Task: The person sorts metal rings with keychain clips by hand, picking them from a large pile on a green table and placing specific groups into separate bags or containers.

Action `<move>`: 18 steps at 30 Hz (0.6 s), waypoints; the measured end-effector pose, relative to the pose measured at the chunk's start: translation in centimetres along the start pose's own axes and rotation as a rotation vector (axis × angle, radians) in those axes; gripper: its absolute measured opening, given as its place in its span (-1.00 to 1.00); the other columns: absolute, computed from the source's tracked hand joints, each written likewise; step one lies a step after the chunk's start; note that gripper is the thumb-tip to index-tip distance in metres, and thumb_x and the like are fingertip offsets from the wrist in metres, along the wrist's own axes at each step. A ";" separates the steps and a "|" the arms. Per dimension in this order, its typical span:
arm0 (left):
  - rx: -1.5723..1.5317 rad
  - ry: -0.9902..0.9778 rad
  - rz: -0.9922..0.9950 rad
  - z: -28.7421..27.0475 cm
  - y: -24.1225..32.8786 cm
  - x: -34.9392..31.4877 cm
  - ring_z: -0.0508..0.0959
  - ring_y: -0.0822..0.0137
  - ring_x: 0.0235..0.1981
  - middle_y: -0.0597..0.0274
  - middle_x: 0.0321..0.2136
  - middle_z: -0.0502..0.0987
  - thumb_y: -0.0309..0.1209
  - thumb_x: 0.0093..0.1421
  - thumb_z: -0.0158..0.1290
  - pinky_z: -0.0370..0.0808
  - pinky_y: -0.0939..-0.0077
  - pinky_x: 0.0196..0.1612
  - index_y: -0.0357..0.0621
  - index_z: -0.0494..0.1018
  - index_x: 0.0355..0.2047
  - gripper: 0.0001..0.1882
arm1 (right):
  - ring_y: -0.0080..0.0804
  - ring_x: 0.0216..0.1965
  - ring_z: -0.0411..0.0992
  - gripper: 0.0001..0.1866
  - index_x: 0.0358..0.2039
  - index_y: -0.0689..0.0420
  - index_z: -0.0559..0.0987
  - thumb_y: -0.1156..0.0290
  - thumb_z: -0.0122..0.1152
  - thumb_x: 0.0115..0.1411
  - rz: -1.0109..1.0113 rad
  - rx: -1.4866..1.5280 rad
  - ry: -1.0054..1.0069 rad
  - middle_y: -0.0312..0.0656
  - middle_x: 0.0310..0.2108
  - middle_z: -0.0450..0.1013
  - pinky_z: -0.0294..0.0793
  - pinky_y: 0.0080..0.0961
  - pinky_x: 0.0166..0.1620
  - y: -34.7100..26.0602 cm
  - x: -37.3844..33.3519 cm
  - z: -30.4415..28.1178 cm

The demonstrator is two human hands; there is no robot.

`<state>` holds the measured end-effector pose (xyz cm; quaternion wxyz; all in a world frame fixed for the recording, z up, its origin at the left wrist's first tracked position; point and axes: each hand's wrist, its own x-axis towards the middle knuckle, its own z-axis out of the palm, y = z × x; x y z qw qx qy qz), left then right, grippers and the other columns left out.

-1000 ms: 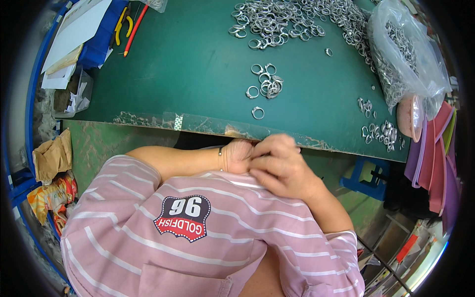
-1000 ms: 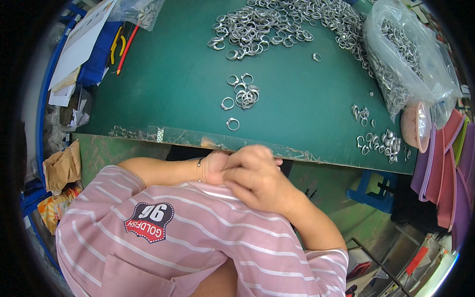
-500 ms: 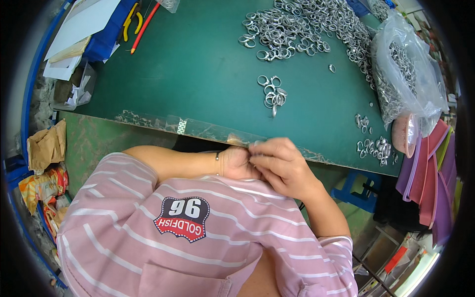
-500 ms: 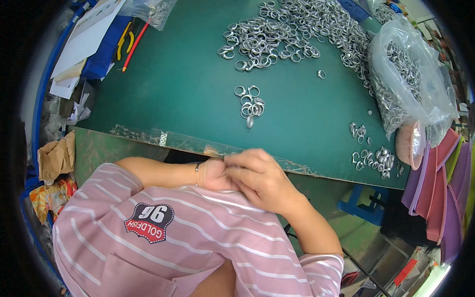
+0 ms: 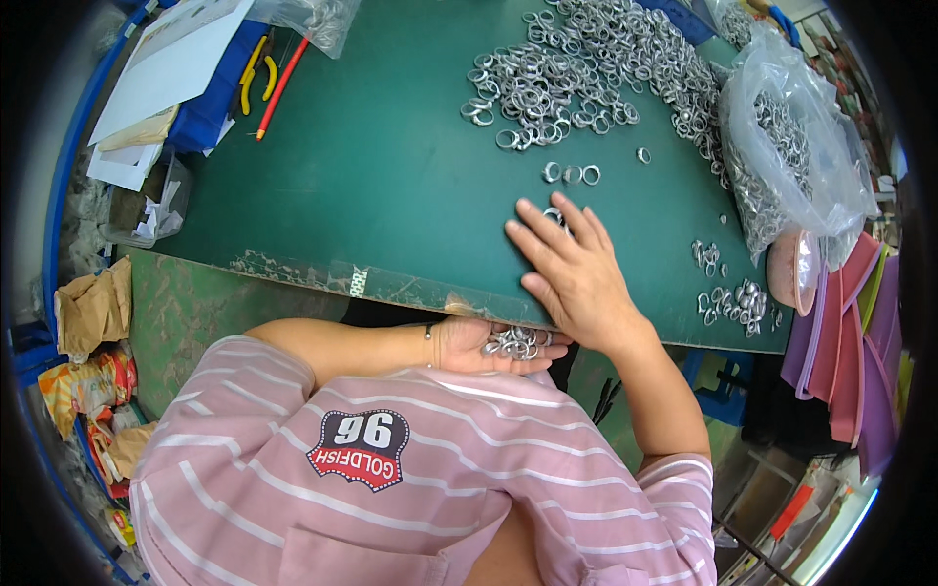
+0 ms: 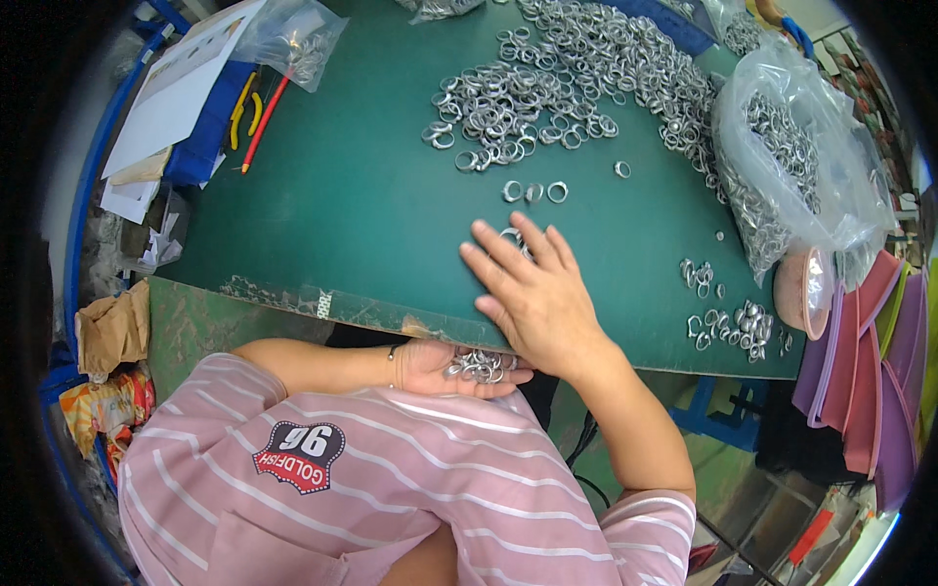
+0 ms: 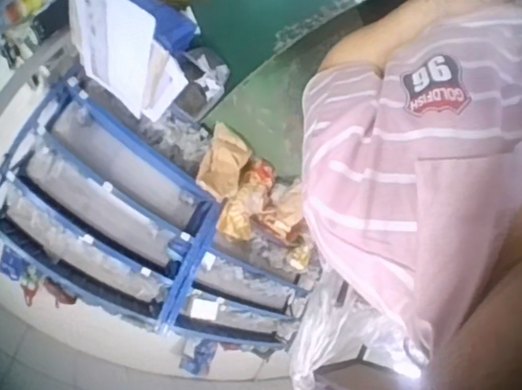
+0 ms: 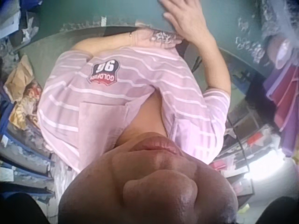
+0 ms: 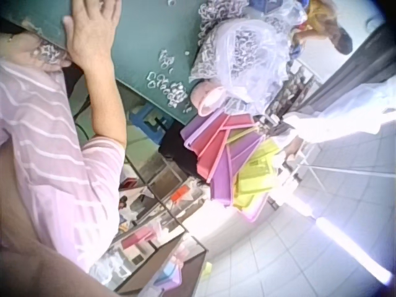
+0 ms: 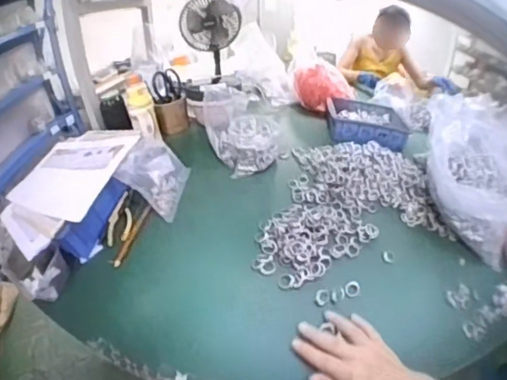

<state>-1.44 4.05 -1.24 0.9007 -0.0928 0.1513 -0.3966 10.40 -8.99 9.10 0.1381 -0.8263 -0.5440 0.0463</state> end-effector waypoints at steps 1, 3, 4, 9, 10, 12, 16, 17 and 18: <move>-0.008 -0.046 -0.008 -0.4 0.2 0.2 0.40 0.01 0.16 -0.11 0.16 0.35 -0.14 0.39 -0.20 0.35 0.11 0.25 -0.30 0.23 0.21 -0.46 | 0.01 0.29 0.12 -0.48 0.18 0.00 0.41 0.31 0.17 0.18 -0.009 0.052 -0.016 -0.17 0.29 0.20 0.08 0.01 0.30 -0.3 -0.5 -0.4; 0.131 0.097 0.014 0.6 0.0 0.2 0.42 0.02 0.14 -0.09 0.13 0.38 -0.12 0.39 -0.18 0.38 0.12 0.22 -0.28 0.25 0.19 -0.46 | 0.01 0.26 0.17 -0.53 0.15 0.08 0.43 0.41 0.12 0.20 0.010 0.233 0.080 -0.05 0.26 0.23 0.13 -0.07 0.28 0.2 -1.9 -0.5; 0.143 0.063 0.004 0.6 0.1 0.2 0.42 0.04 0.15 -0.08 0.15 0.37 -0.12 0.39 -0.18 0.39 0.15 0.22 -0.28 0.24 0.21 -0.45 | 0.00 0.24 0.21 -0.56 0.13 0.13 0.44 0.47 0.09 0.21 0.030 0.357 0.195 0.01 0.23 0.25 0.17 -0.11 0.27 0.8 -2.6 -0.3; 0.118 0.052 -0.015 0.9 0.2 0.2 0.42 0.08 0.15 -0.07 0.18 0.34 -0.15 0.38 -0.14 0.37 0.20 0.23 -0.28 0.20 0.24 -0.44 | -0.21 -0.08 0.43 -0.74 -0.13 0.23 0.55 0.66 0.11 0.14 0.450 0.554 0.561 -0.07 -0.11 0.47 0.41 -0.43 -0.02 3.2 -5.1 -0.5; 0.137 0.059 -0.011 0.9 0.2 0.3 0.42 0.08 0.15 -0.07 0.17 0.34 -0.15 0.37 -0.13 0.37 0.20 0.23 -0.28 0.20 0.24 -0.44 | -0.23 -0.12 0.44 -0.76 -0.17 0.23 0.56 0.67 0.13 0.12 0.428 0.547 0.527 -0.09 -0.16 0.48 0.41 -0.42 -0.03 2.7 -5.1 -0.6; 0.119 0.050 -0.018 0.9 0.3 0.4 0.43 0.08 0.14 -0.09 0.17 0.34 -0.16 0.38 -0.13 0.38 0.21 0.24 -0.29 0.20 0.24 -0.44 | -0.21 -0.16 0.48 -0.78 -0.25 0.21 0.58 0.68 0.21 0.06 0.313 0.452 0.493 -0.11 -0.24 0.53 0.41 -0.39 -0.02 1.9 -4.2 -0.4; 0.071 0.057 -0.019 1.1 0.4 0.3 0.43 0.07 0.14 -0.12 0.16 0.35 -0.17 0.39 -0.15 0.38 0.21 0.23 -0.29 0.20 0.23 -0.46 | -0.17 -0.11 0.47 -0.79 -0.28 0.18 0.61 0.60 0.31 0.00 0.176 0.404 0.456 -0.12 -0.17 0.55 0.42 -0.33 -0.03 1.4 -2.2 0.1; 0.058 0.053 -0.016 1.2 0.4 0.3 0.43 0.06 0.14 -0.12 0.16 0.35 -0.17 0.39 -0.16 0.38 0.21 0.23 -0.29 0.20 0.23 -0.46 | -0.17 -0.11 0.47 -0.79 -0.29 0.18 0.62 0.59 0.32 0.00 0.168 0.396 0.446 -0.12 -0.17 0.54 0.42 -0.33 -0.04 1.9 -2.3 0.7; 0.060 0.048 -0.016 1.1 0.5 0.2 0.43 0.06 0.14 -0.13 0.15 0.35 -0.17 0.39 -0.16 0.38 0.21 0.23 -0.29 0.20 0.23 -0.46 | -0.16 -0.11 0.46 -0.79 -0.30 0.17 0.63 0.58 0.33 -0.01 0.160 0.388 0.437 -0.12 -0.18 0.54 0.41 -0.33 -0.04 2.1 -2.4 1.0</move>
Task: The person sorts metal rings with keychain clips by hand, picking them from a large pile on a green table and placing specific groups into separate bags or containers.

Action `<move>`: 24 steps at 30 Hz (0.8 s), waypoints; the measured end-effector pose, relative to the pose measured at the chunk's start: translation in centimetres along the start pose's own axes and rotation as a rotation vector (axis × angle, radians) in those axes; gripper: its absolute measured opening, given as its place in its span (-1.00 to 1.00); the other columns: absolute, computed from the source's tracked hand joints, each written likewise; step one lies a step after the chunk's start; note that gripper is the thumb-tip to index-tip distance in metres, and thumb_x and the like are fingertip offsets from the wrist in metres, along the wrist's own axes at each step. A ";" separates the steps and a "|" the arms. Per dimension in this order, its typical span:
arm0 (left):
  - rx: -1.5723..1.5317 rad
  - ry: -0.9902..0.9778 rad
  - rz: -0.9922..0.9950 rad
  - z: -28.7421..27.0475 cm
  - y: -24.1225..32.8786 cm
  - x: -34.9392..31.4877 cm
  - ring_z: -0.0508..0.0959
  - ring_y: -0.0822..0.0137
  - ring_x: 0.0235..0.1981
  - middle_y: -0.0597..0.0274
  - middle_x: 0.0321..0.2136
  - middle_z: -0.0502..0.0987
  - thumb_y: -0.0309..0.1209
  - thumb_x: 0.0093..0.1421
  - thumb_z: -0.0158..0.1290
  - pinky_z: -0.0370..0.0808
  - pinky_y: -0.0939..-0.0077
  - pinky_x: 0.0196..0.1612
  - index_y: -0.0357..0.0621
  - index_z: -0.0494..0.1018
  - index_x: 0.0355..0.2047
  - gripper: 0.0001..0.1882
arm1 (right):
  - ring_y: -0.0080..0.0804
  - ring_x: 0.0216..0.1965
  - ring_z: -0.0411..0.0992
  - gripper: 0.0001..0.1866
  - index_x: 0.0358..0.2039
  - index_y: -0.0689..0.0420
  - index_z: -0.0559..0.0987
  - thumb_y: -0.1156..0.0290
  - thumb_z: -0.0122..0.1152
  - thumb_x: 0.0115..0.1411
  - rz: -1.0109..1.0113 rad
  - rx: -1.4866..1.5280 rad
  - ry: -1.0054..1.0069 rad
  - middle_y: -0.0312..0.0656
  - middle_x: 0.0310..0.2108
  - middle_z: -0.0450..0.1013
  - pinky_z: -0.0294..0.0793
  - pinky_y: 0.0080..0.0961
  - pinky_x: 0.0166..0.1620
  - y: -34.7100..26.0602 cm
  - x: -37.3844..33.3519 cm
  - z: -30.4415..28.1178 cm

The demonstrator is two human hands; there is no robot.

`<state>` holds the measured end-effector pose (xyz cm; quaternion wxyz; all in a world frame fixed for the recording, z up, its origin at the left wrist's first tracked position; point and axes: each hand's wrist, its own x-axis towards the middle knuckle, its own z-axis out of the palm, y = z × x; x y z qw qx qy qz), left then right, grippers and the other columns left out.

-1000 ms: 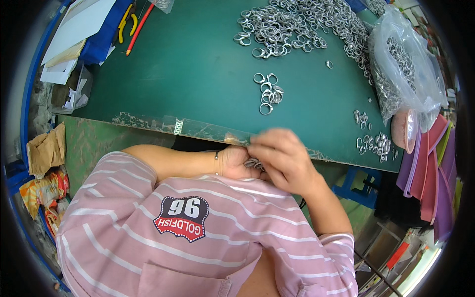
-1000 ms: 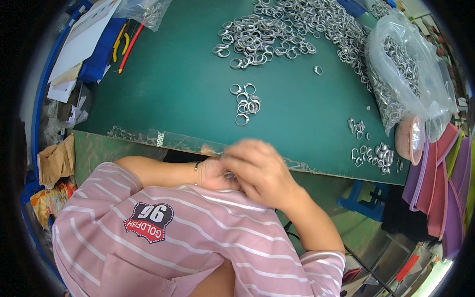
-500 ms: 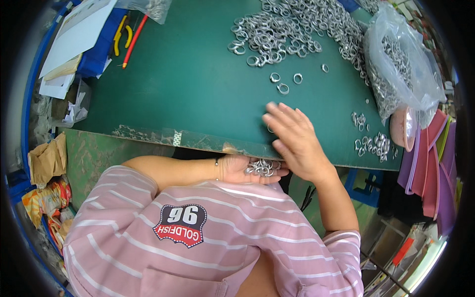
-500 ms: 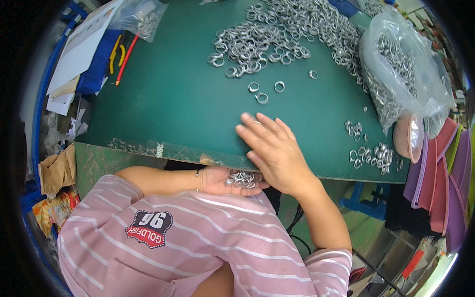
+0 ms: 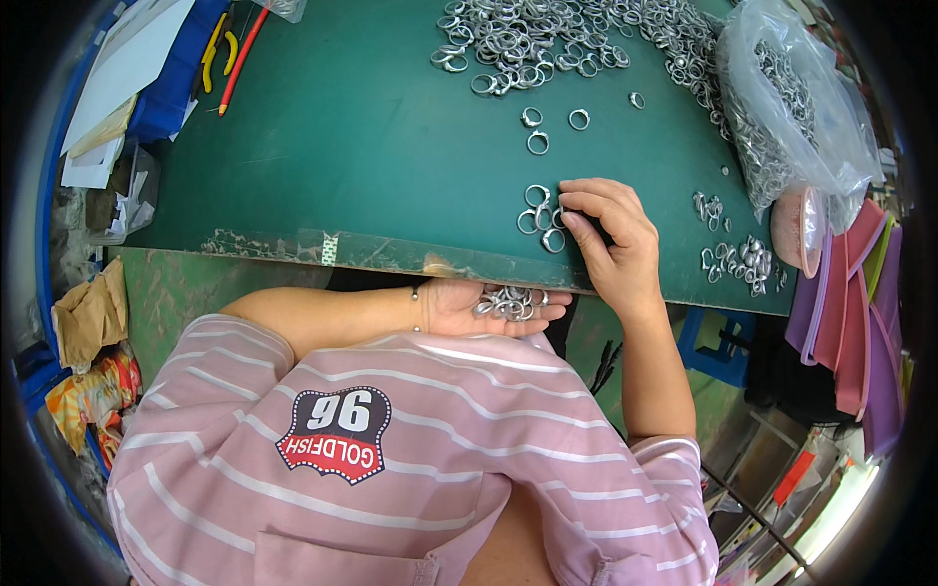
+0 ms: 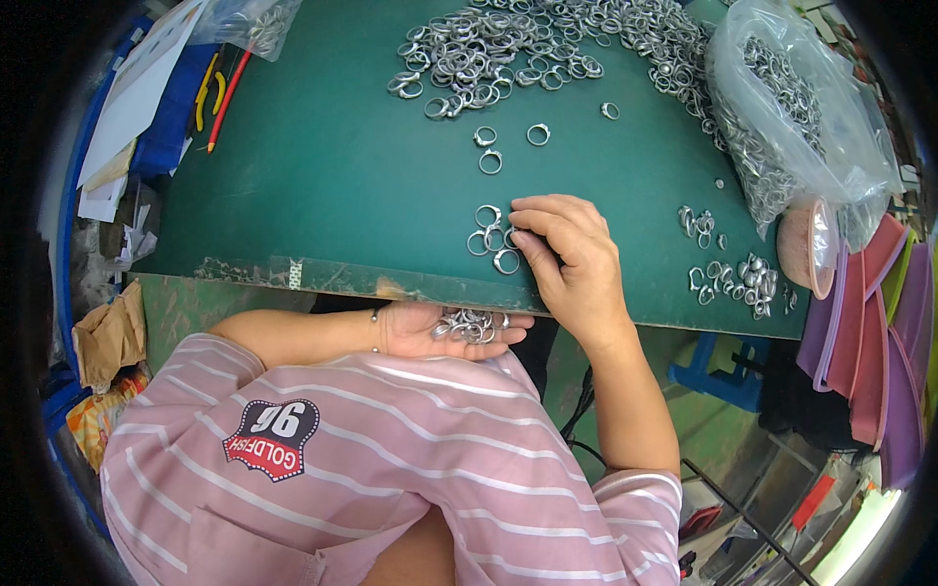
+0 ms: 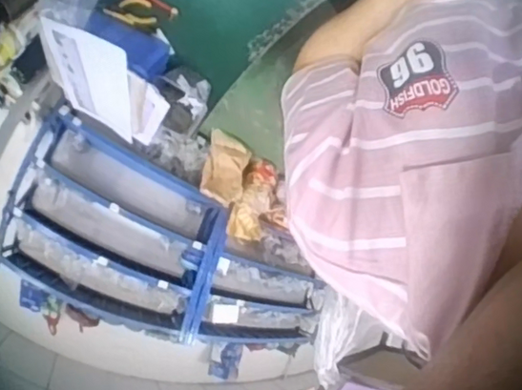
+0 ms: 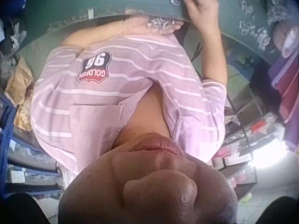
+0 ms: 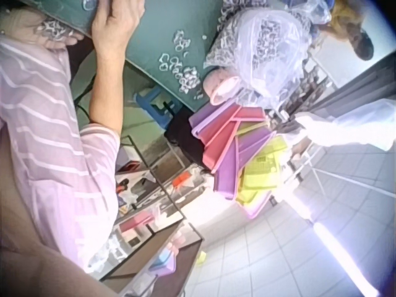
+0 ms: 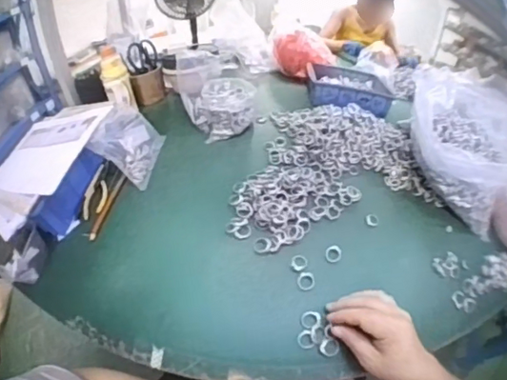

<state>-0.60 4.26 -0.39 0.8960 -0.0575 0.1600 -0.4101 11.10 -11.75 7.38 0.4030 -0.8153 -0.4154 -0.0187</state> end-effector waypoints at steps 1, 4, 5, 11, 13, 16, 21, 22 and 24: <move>0.002 -0.005 0.000 -0.1 0.0 0.0 0.43 0.06 0.14 -0.13 0.15 0.35 -0.17 0.39 -0.17 0.38 0.21 0.23 -0.29 0.20 0.23 -0.46 | -0.16 -0.11 0.45 -0.80 -0.31 0.16 0.63 0.58 0.33 -0.01 0.002 -0.038 0.014 -0.12 -0.17 0.53 0.40 -0.33 -0.04 -0.1 0.0 0.0; 0.011 -0.019 -0.002 -0.2 0.1 0.1 0.43 0.06 0.14 -0.13 0.15 0.36 -0.17 0.40 -0.17 0.38 0.21 0.23 -0.29 0.20 0.23 -0.47 | -0.16 -0.11 0.42 -0.81 -0.34 0.14 0.65 0.55 0.36 -0.04 -0.007 -0.137 0.037 -0.13 -0.17 0.51 0.37 -0.32 -0.04 -0.5 -0.1 -0.2; 0.015 -0.025 -0.005 -0.1 0.1 0.1 0.43 0.07 0.14 -0.13 0.15 0.36 -0.17 0.40 -0.17 0.38 0.21 0.23 -0.29 0.20 0.23 -0.47 | -0.16 -0.11 0.41 -0.81 -0.34 0.14 0.65 0.55 0.36 -0.04 -0.019 -0.162 0.035 -0.13 -0.16 0.50 0.36 -0.32 -0.04 -0.6 -0.2 -0.3; 0.036 0.014 0.002 -0.1 0.0 0.2 0.44 0.09 0.13 -0.10 0.14 0.37 -0.18 0.39 -0.16 0.39 0.21 0.23 -0.25 0.24 0.21 -0.50 | -0.17 -0.10 0.41 -0.72 -0.29 0.12 0.63 0.49 0.41 -0.09 -0.080 -0.138 -0.010 -0.15 -0.16 0.49 0.33 -0.31 -0.02 -0.8 -0.1 -0.4; 0.027 0.005 -0.001 -0.1 0.1 0.2 0.44 0.09 0.12 -0.10 0.14 0.37 -0.18 0.39 -0.15 0.40 0.21 0.22 -0.24 0.25 0.20 -0.51 | -0.17 -0.10 0.41 -0.68 -0.24 0.12 0.59 0.46 0.41 -0.07 -0.109 -0.134 -0.086 -0.16 -0.15 0.49 0.31 -0.29 -0.01 -0.8 -0.2 -0.4; 0.037 0.023 -0.012 0.3 0.1 0.2 0.45 0.08 0.12 -0.11 0.12 0.39 -0.18 0.39 -0.15 0.42 0.21 0.21 -0.26 0.27 0.18 -0.51 | -0.17 -0.09 0.41 -0.70 -0.24 0.11 0.58 0.46 0.40 -0.05 -0.027 -0.073 -0.032 -0.16 -0.13 0.48 0.30 -0.29 0.00 0.1 -0.7 0.0; 0.025 0.018 -0.015 -0.2 0.1 0.4 0.47 0.07 0.10 -0.13 0.08 0.42 -0.16 0.40 -0.17 0.44 0.20 0.18 -0.29 0.30 0.15 -0.51 | -0.20 -0.14 0.38 -0.66 -0.14 0.10 0.59 0.49 0.34 0.00 -0.052 -0.053 -0.128 -0.18 -0.15 0.45 0.29 -0.31 -0.04 -1.7 0.3 0.3; 0.032 0.024 -0.014 -0.1 0.1 0.4 0.47 0.07 0.09 -0.14 0.07 0.42 -0.16 0.40 -0.18 0.45 0.20 0.18 -0.30 0.30 0.15 -0.51 | -0.20 -0.14 0.38 -0.67 -0.14 0.10 0.59 0.50 0.33 0.02 -0.062 -0.077 -0.120 -0.18 -0.15 0.45 0.29 -0.30 -0.03 -1.6 0.3 0.4; 0.040 0.025 -0.007 0.1 0.2 0.3 0.47 0.07 0.09 -0.14 0.07 0.42 -0.16 0.40 -0.19 0.44 0.19 0.18 -0.30 0.30 0.15 -0.51 | -0.20 -0.13 0.38 -0.68 -0.14 0.11 0.60 0.50 0.30 0.04 -0.092 -0.121 -0.101 -0.19 -0.17 0.45 0.29 -0.30 -0.03 -1.3 0.4 0.8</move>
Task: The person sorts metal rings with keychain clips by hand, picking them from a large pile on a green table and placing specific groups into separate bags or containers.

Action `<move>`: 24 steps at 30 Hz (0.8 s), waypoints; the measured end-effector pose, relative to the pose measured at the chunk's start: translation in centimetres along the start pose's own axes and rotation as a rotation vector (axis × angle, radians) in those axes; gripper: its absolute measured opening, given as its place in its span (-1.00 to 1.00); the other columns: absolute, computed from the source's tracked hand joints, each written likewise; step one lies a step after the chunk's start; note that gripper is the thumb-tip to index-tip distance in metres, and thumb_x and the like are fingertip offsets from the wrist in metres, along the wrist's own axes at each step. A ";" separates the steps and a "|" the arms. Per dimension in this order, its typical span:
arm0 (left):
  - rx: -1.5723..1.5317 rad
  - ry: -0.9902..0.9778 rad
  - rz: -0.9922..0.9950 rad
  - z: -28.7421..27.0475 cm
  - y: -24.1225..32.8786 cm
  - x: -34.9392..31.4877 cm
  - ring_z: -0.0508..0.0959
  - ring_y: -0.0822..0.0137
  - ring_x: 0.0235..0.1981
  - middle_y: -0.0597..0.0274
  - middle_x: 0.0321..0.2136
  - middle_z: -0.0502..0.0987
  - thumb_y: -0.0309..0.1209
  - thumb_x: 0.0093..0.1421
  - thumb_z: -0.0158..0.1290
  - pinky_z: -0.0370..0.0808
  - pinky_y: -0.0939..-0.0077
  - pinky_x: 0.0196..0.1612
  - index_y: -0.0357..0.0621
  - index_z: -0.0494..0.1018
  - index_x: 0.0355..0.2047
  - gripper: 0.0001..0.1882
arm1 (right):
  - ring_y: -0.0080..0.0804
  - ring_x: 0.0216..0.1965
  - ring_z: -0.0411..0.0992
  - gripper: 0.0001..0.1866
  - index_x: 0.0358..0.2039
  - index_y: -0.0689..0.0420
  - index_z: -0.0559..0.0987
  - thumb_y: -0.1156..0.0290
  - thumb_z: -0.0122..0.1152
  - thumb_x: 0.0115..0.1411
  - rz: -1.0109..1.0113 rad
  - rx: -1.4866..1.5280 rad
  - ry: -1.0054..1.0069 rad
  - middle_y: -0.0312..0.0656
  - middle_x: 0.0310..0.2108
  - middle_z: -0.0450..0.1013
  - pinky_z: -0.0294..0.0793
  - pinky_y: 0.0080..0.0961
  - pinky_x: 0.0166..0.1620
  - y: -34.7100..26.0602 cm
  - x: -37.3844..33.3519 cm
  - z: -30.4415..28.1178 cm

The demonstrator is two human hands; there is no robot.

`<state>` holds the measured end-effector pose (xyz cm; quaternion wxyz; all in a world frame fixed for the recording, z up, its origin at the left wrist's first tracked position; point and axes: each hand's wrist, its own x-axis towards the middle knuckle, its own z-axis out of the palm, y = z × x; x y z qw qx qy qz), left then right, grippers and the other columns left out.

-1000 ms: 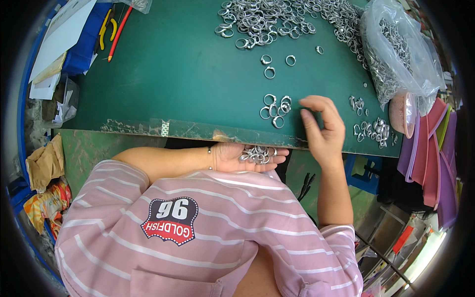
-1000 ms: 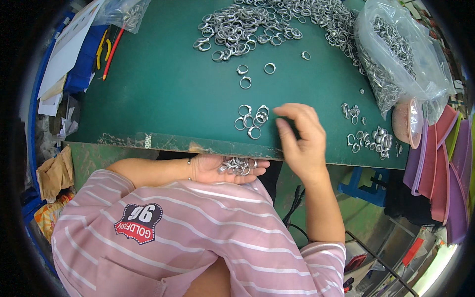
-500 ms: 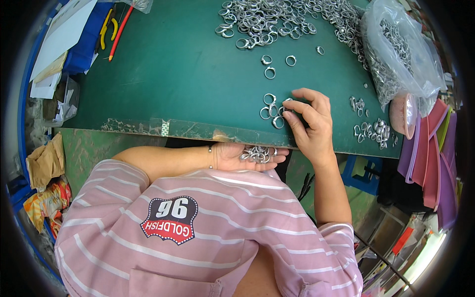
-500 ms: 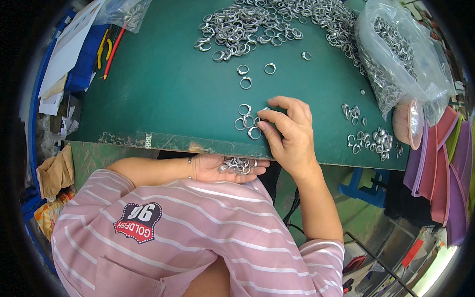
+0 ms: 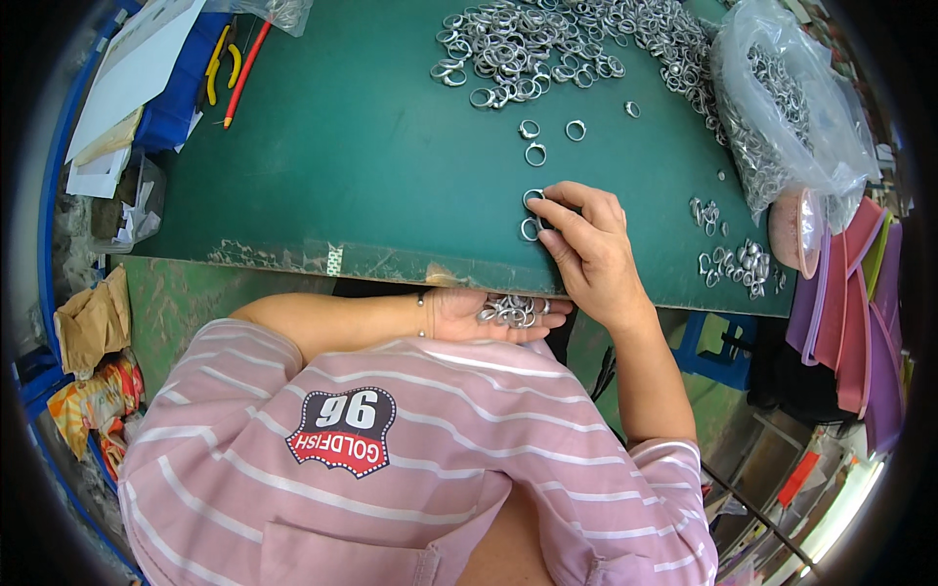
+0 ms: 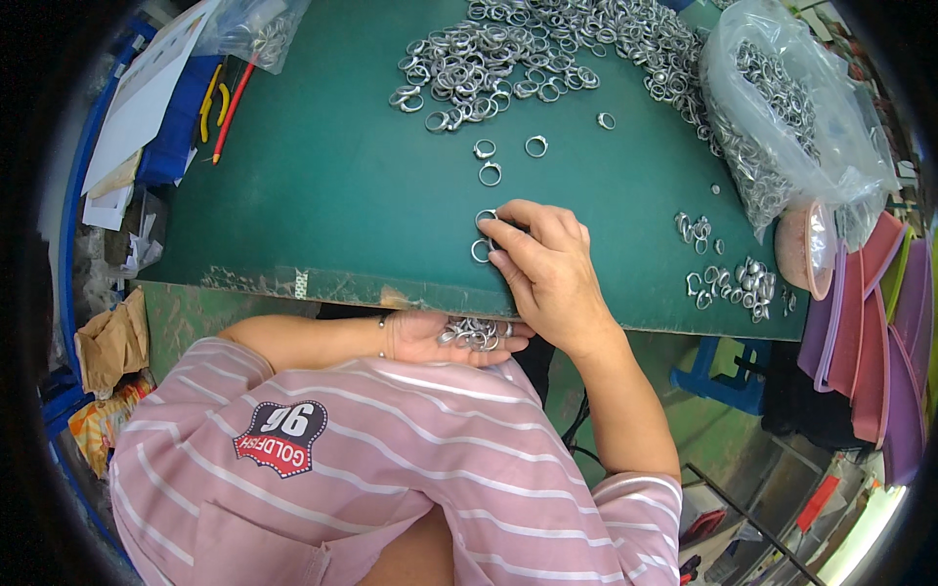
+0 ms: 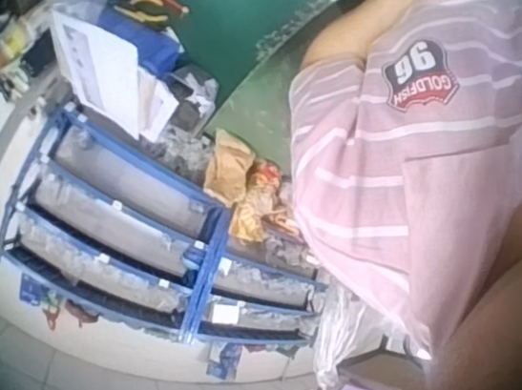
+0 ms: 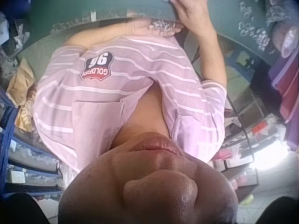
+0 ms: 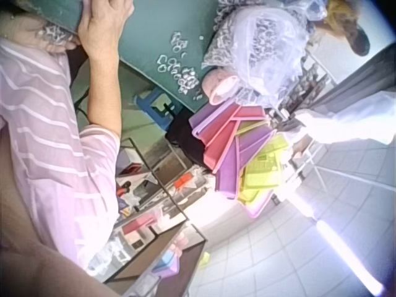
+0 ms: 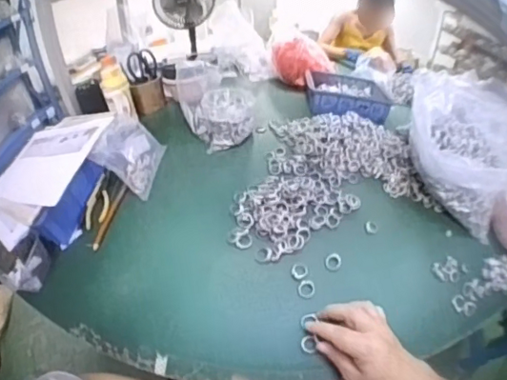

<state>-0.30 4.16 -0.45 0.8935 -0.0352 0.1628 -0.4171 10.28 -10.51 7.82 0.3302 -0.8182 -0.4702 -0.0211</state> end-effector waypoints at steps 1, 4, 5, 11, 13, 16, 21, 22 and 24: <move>-0.003 -0.006 0.002 0.0 0.0 0.0 0.47 0.07 0.09 -0.13 0.08 0.42 -0.17 0.41 -0.19 0.44 0.19 0.18 -0.30 0.29 0.16 -0.51 | -0.19 -0.12 0.39 -0.75 -0.17 0.12 0.60 0.53 0.25 0.08 0.027 0.020 0.017 -0.18 -0.17 0.46 0.30 -0.29 -0.03 -0.1 0.1 0.1; -0.001 -0.002 0.009 0.2 -0.1 -0.1 0.46 0.07 0.10 -0.12 0.10 0.40 -0.18 0.41 -0.21 0.42 0.19 0.20 -0.30 0.27 0.17 -0.51 | -0.14 -0.08 0.38 -0.78 -0.18 0.16 0.57 0.51 0.22 0.11 0.061 0.030 0.022 -0.13 -0.10 0.44 0.30 -0.26 0.01 0.9 -0.1 0.5; 0.001 0.003 0.007 0.2 -0.1 -0.1 0.46 0.08 0.11 -0.11 0.11 0.40 -0.19 0.42 -0.21 0.41 0.19 0.21 -0.30 0.26 0.18 -0.51 | -0.12 -0.07 0.37 -0.78 -0.18 0.17 0.56 0.51 0.21 0.11 0.055 0.026 0.040 -0.11 -0.08 0.43 0.30 -0.24 0.03 0.8 0.3 0.4; -0.032 -0.003 0.009 0.3 -0.3 -0.1 0.44 0.08 0.12 -0.10 0.14 0.36 -0.15 0.42 -0.25 0.38 0.16 0.23 -0.31 0.22 0.20 -0.48 | -0.02 -0.04 0.34 -0.81 -0.24 0.18 0.52 0.51 0.20 0.09 -0.021 0.081 0.038 -0.06 -0.09 0.41 0.31 -0.18 0.05 0.2 2.9 1.1; -0.049 -0.079 0.010 -0.3 -0.3 -0.2 0.44 0.06 0.12 -0.10 0.13 0.37 -0.12 0.41 -0.25 0.38 0.12 0.23 -0.31 0.22 0.20 -0.46 | -0.03 -0.04 0.34 -0.83 -0.29 0.18 0.52 0.52 0.22 0.05 -0.100 0.132 -0.053 -0.08 -0.12 0.41 0.32 -0.19 0.05 -0.3 2.1 1.1; -0.209 -0.376 0.007 -3.3 -0.9 0.2 0.43 0.06 0.12 -0.08 0.09 0.39 -0.13 0.41 -0.27 0.34 0.04 0.25 -0.28 0.23 0.16 -0.50 | -0.10 -0.06 0.36 -0.85 -0.34 0.14 0.54 0.56 0.25 0.02 -0.183 0.282 -0.229 -0.13 -0.15 0.41 0.31 -0.23 0.02 -2.6 -0.1 1.0; -0.201 -0.275 -0.032 -2.2 -0.7 -0.3 0.38 0.02 0.17 -0.11 0.18 0.32 -0.21 0.42 -0.28 0.32 0.04 0.26 -0.29 0.22 0.21 -0.51 | -0.01 -0.04 0.37 -0.74 -0.30 0.17 0.58 0.63 0.21 -0.09 -0.237 0.145 -0.069 -0.02 -0.16 0.42 0.35 -0.16 0.06 -1.4 1.1 0.5; -0.187 -0.186 -0.038 -1.4 -0.7 -0.6 0.38 0.00 0.17 -0.12 0.19 0.30 -0.21 0.42 -0.29 0.32 0.04 0.26 -0.29 0.21 0.22 -0.50 | 0.04 0.01 0.34 -0.69 -0.21 0.11 0.60 0.60 0.20 -0.03 -0.096 -0.003 0.068 0.03 -0.10 0.42 0.33 -0.16 0.08 -0.1 2.4 0.4; -0.295 -0.143 -0.079 -1.9 -0.8 -0.3 0.38 -0.06 0.17 -0.14 0.20 0.29 -0.18 0.43 -0.30 0.30 -0.01 0.26 -0.31 0.23 0.21 -0.49 | -0.01 0.03 0.33 -0.69 -0.11 0.04 0.60 0.51 0.22 0.09 0.045 -0.198 0.191 -0.01 0.01 0.42 0.32 -0.19 0.08 2.5 5.5 0.3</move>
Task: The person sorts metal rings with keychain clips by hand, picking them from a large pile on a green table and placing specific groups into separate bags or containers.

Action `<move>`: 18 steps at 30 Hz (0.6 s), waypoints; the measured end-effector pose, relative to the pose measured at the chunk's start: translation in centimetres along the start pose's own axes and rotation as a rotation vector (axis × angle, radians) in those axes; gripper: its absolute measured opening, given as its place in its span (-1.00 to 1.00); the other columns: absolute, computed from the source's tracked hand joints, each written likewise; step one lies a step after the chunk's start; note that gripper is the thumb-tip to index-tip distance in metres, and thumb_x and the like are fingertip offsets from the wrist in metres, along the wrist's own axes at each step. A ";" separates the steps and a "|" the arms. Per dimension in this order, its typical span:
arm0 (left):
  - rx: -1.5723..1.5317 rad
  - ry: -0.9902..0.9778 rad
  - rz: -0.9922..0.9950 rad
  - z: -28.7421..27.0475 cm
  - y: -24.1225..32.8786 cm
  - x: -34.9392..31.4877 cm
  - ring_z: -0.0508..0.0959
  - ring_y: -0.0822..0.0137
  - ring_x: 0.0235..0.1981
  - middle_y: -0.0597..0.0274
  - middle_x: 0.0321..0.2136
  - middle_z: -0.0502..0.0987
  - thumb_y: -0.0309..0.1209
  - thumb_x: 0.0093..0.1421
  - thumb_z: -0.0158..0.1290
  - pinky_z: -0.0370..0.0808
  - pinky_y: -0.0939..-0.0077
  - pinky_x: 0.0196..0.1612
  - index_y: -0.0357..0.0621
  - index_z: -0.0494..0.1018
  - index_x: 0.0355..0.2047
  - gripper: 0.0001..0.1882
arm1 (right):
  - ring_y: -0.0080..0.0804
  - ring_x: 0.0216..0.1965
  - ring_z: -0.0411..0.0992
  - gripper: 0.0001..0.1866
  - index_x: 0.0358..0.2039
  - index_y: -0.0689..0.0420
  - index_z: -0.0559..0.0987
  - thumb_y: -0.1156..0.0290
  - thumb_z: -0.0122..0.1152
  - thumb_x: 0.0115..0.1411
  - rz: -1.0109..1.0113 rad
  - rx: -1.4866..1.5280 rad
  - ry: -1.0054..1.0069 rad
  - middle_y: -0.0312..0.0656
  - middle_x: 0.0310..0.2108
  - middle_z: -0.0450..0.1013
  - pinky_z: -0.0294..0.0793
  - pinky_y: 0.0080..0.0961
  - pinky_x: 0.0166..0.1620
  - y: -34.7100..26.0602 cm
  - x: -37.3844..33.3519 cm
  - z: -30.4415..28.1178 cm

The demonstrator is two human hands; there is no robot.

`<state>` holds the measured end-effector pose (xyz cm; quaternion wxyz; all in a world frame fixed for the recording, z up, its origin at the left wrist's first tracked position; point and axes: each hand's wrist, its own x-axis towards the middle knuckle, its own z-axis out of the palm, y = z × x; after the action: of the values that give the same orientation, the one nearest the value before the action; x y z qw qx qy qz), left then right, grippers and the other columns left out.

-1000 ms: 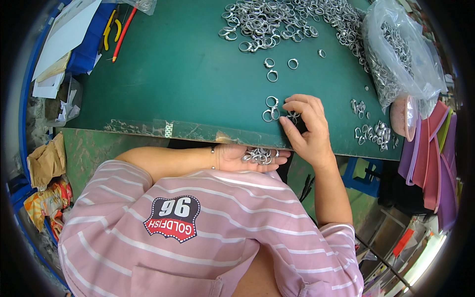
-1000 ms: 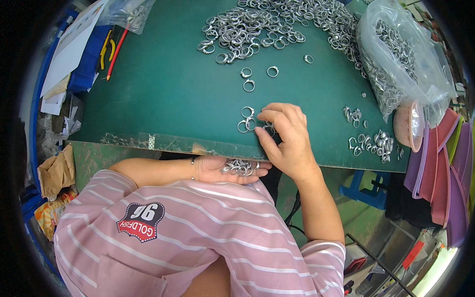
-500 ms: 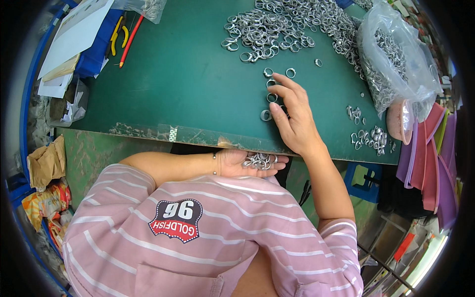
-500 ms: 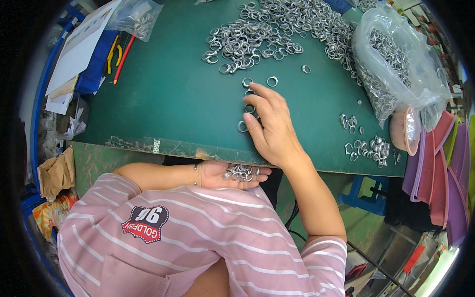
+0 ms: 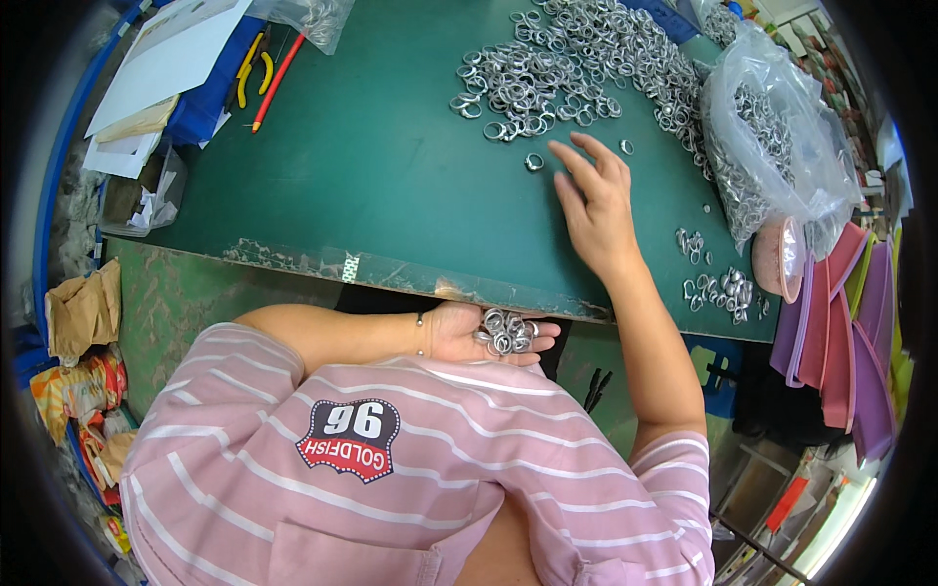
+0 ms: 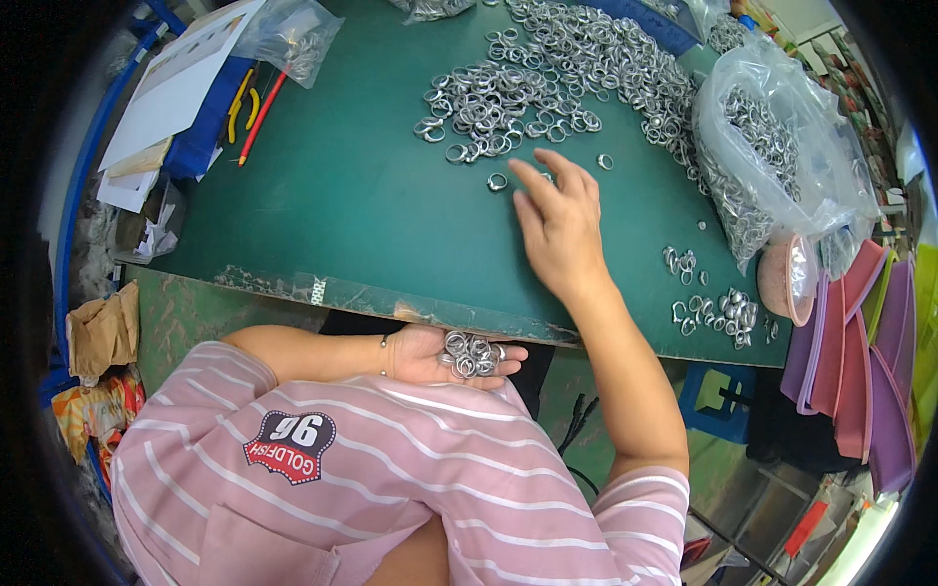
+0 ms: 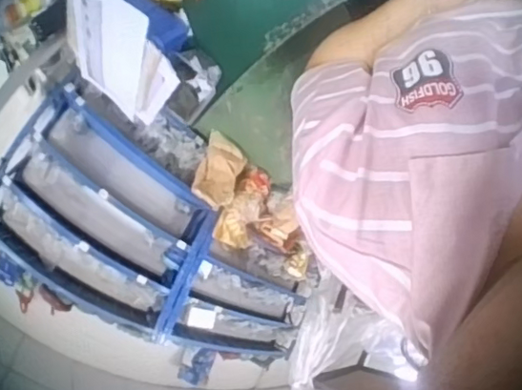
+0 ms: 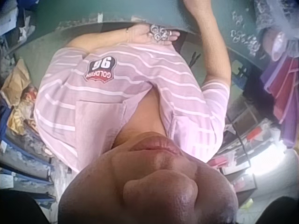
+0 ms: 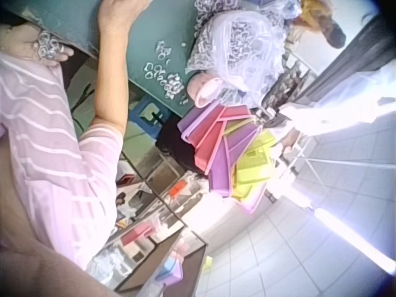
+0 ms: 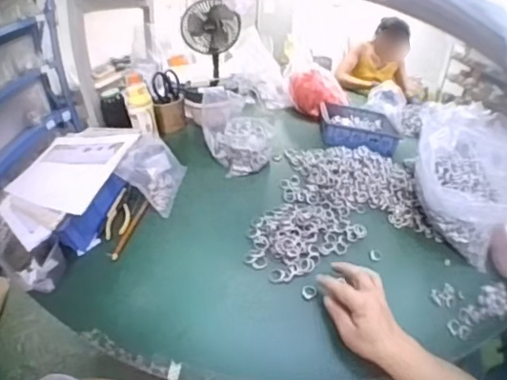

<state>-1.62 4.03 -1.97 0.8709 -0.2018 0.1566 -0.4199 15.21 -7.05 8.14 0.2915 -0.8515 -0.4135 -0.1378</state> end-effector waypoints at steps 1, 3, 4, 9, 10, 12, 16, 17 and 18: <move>-0.016 -0.009 -0.015 -0.1 0.0 0.1 0.39 -0.06 0.16 -0.14 0.19 0.30 -0.18 0.43 -0.31 0.30 -0.02 0.26 -0.31 0.24 0.20 -0.49 | -0.04 0.01 0.35 -0.70 -0.11 0.04 0.60 0.50 0.22 0.09 -0.029 0.032 -0.031 -0.05 0.00 0.43 0.33 -0.19 0.06 0.7 -0.2 0.8; -0.027 -0.042 -0.017 -0.1 0.1 0.0 0.38 -0.07 0.16 -0.15 0.17 0.33 -0.16 0.43 -0.31 0.29 -0.05 0.26 -0.32 0.25 0.19 -0.48 | -0.09 -0.07 0.40 -0.73 -0.16 0.07 0.60 0.49 0.24 0.07 -0.128 0.085 -0.067 -0.12 -0.09 0.48 0.36 -0.20 0.00 -0.2 -0.6 1.5; 0.009 -0.050 0.002 -0.1 0.1 -0.3 0.38 -0.07 0.16 -0.15 0.16 0.34 -0.16 0.43 -0.31 0.29 -0.06 0.26 -0.32 0.25 0.18 -0.49 | -0.06 -0.12 0.42 -0.76 -0.22 0.11 0.60 0.52 0.25 0.04 -0.193 0.197 -0.113 -0.10 -0.14 0.48 0.39 -0.21 -0.03 -1.5 -1.1 1.3; -0.019 -0.295 0.007 -1.7 0.0 -0.5 0.35 0.02 0.20 -0.14 0.17 0.32 -0.17 0.43 -0.34 0.32 -0.04 0.25 -0.28 0.24 0.16 -0.52 | -0.10 -0.15 0.46 -0.73 -0.27 0.18 0.63 0.60 0.28 -0.07 -0.331 0.542 -0.405 -0.07 -0.16 0.48 0.46 -0.24 -0.10 -5.7 -6.9 -1.3; -0.032 -0.199 0.022 -1.7 0.2 -0.9 0.35 0.01 0.20 -0.15 0.17 0.32 -0.17 0.43 -0.34 0.35 0.00 0.25 -0.27 0.23 0.18 -0.51 | -0.09 -0.15 0.46 -0.77 -0.30 0.16 0.62 0.55 0.26 -0.05 -0.324 0.653 -0.503 -0.09 -0.19 0.48 0.46 -0.24 -0.07 -5.9 -6.8 -2.1; 0.028 -0.109 -0.019 -0.7 0.0 -0.6 0.37 -0.01 0.18 -0.17 0.16 0.32 -0.19 0.43 -0.34 0.36 0.04 0.24 -0.28 0.22 0.20 -0.51 | -0.09 -0.11 0.46 -0.78 -0.31 0.14 0.62 0.54 0.26 -0.04 -0.376 0.516 -0.372 -0.10 -0.18 0.48 0.45 -0.24 -0.04 -4.1 -5.1 -2.2; -0.021 -0.021 -0.081 -1.2 0.5 -0.5 0.44 -0.03 0.09 -0.22 0.15 0.31 -0.24 0.44 -0.32 0.53 0.10 0.09 -0.32 0.17 0.24 -0.51 | 0.03 0.10 0.34 -0.67 -0.05 0.16 0.56 0.44 0.20 0.14 -0.127 0.092 -0.097 0.01 0.10 0.37 0.33 -0.21 0.16 5.5 3.4 -1.0; -0.017 -0.036 -0.090 -1.5 0.6 -0.5 0.46 0.00 0.07 -0.21 0.13 0.32 -0.24 0.44 -0.32 0.55 0.14 0.05 -0.33 0.17 0.23 -0.51 | 0.00 0.12 0.33 -0.65 -0.01 0.16 0.54 0.42 0.19 0.16 -0.093 0.075 -0.072 -0.01 0.12 0.37 0.31 -0.23 0.17 8.3 5.0 -0.2; -0.015 -0.054 -0.085 -1.8 0.7 -0.7 0.47 0.02 0.04 -0.20 0.12 0.34 -0.24 0.44 -0.32 0.58 0.19 0.01 -0.33 0.17 0.23 -0.52 | -0.02 0.13 0.33 -0.63 0.03 0.16 0.53 0.40 0.19 0.19 -0.068 0.068 -0.050 -0.03 0.14 0.36 0.30 -0.25 0.18 9.8 6.3 0.7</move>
<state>-2.37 4.61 -3.77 0.8545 -0.2260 0.1275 -0.4499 26.80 -7.42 6.84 0.3049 -0.8298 -0.4537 -0.1122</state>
